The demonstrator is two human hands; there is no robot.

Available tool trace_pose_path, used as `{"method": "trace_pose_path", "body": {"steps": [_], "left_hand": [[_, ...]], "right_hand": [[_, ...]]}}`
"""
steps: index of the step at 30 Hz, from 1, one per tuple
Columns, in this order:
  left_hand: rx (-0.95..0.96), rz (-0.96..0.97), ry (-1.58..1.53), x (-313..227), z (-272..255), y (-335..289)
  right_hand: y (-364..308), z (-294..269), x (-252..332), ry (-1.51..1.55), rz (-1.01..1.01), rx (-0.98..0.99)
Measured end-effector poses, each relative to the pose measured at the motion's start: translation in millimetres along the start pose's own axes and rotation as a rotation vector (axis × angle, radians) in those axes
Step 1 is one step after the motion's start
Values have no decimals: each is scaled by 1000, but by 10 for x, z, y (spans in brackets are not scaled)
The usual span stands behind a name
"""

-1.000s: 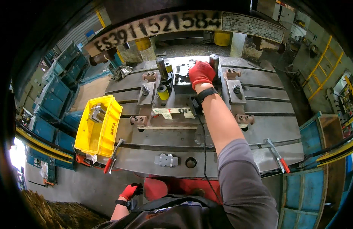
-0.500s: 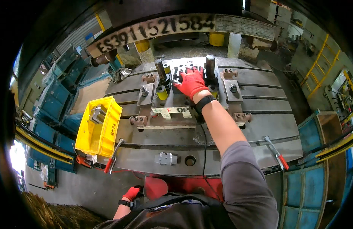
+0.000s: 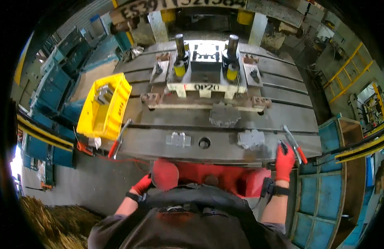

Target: Operating a large industrial metal press to stamp and manipulate metal components.

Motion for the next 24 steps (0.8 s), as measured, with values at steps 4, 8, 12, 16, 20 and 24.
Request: {"method": "trace_pose_path", "body": {"steps": [4, 8, 12, 16, 20, 24], "left_hand": [[72, -40, -25, -258, 47, -37], [76, 89, 201, -482, 35, -53], [153, 220, 463, -627, 72, 2], [149, 142, 559, -614, 57, -46], [100, 197, 412, -731, 102, -62], [-34, 381, 430, -766, 91, -85]], "right_hand": [[-387, -768, -1331, 76, 390, -206], [-1092, -792, -2313, 119, 581, -288], [-1890, -74, -2842, 96, 614, 489], [-2207, 115, -2256, 493, 1132, 494], [-2000, 235, -2624, 153, 654, 691], [-1831, 314, -2337, -441, 57, 744]]}}
Point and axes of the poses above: each hand's wrist, its own y-axis towards the middle knuckle, its own z-axis out of the palm, x = y × z, the point moved 7 cm from there along y, towards the middle knuckle, and after that the axes turned 7 degrees about -x, right-handed, at the moved point
